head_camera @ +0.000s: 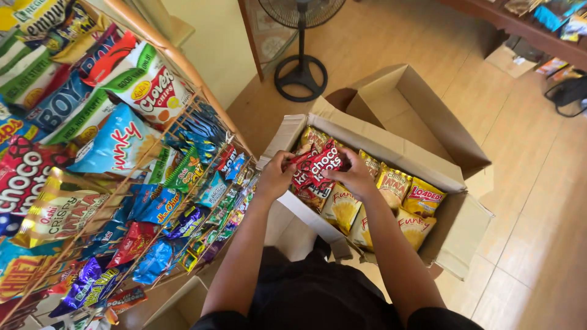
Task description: Organize snack bags on a display rack and inside a cardboard box.
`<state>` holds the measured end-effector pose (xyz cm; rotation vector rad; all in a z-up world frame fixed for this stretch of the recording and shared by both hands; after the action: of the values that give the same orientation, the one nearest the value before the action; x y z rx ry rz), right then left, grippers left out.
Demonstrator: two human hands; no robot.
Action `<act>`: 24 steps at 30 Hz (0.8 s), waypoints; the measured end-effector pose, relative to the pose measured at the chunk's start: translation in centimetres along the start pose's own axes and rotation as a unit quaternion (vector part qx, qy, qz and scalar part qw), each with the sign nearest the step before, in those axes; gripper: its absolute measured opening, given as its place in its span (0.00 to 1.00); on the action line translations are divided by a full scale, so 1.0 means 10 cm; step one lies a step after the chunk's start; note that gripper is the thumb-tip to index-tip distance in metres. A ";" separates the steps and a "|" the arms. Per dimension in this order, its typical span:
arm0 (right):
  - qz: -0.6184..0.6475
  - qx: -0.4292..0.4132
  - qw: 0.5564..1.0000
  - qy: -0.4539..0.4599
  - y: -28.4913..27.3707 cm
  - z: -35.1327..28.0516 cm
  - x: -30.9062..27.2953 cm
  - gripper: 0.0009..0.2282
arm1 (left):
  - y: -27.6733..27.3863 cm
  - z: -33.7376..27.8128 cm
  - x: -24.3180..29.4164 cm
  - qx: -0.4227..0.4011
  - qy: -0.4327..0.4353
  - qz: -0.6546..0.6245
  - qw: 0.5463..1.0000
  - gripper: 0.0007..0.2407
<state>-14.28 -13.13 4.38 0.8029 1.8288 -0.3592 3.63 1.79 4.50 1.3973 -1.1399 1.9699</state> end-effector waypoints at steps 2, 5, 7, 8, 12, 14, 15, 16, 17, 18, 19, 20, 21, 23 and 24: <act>0.028 -0.002 0.999 0.016 0.03 0.10 0.26 0.33 | 0.02 0.02 -0.07 0.004 0.011 0.053 0.999 0.11; 0.071 0.001 0.997 0.024 0.02 0.22 0.51 0.33 | 0.07 0.11 -0.14 -0.024 0.053 0.183 0.981 0.13; 0.090 0.006 0.996 0.022 0.05 0.24 0.65 0.33 | 0.09 0.13 -0.09 -0.058 0.080 0.259 0.961 0.15; 0.076 0.018 0.997 0.021 0.06 0.26 0.71 0.32 | 0.11 0.15 -0.11 -0.100 0.033 0.277 0.955 0.12; 0.021 0.073 0.997 0.016 0.03 0.34 0.98 0.32 | 0.25 0.18 -0.14 -0.221 0.008 0.427 0.877 0.10; 0.016 0.087 0.996 0.022 0.00 0.46 1.01 0.32 | 0.24 0.22 -0.11 -0.227 0.015 0.415 0.881 0.12; 0.013 0.095 0.995 0.032 0.00 0.50 1.07 0.32 | 0.24 0.21 -0.12 -0.233 0.013 0.405 0.884 0.14; 0.014 0.098 0.995 0.032 0.01 0.53 1.04 0.32 | 0.27 0.24 -0.20 -0.235 0.015 0.404 0.884 0.14; 0.024 0.095 0.994 0.050 0.04 0.53 1.06 0.32 | 0.31 0.23 -0.25 -0.234 0.036 0.399 0.886 0.13; 0.035 0.091 0.993 0.067 0.07 0.54 1.08 0.31 | 0.35 0.21 -0.30 -0.233 0.056 0.394 0.887 0.12; 0.034 0.093 0.993 0.068 0.07 0.58 1.03 0.31 | 0.40 0.25 -0.39 -0.235 0.056 0.392 0.888 0.12; 0.008 0.100 0.992 0.072 0.06 0.63 0.98 0.32 | 0.51 0.29 -0.41 -0.248 0.112 0.349 0.897 0.13; -0.015 0.110 0.991 0.077 0.06 0.65 0.95 0.32 | 0.61 0.29 -0.41 -0.262 0.169 0.305 0.900 0.14; -0.040 0.144 0.987 0.062 -0.05 0.69 1.04 0.32 | 0.74 0.32 -0.47 -0.279 0.176 0.321 0.888 0.12; -0.067 0.174 0.981 0.044 -0.13 0.70 1.06 0.32 | 0.81 0.34 -0.50 -0.292 0.183 0.339 0.876 0.10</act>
<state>-12.49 -14.42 -8.22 0.9478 1.9362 -0.7570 1.18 -5.06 -2.51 0.2979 -1.9788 1.9120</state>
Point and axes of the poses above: each hand's wrist, its own z-axis towards the middle knuckle, its own y-axis out of the palm, x = y × z, the point moved 7 cm from there along z, towards the middle knuckle, and after that the axes turned 12 degrees about y, right-handed, at the moved point
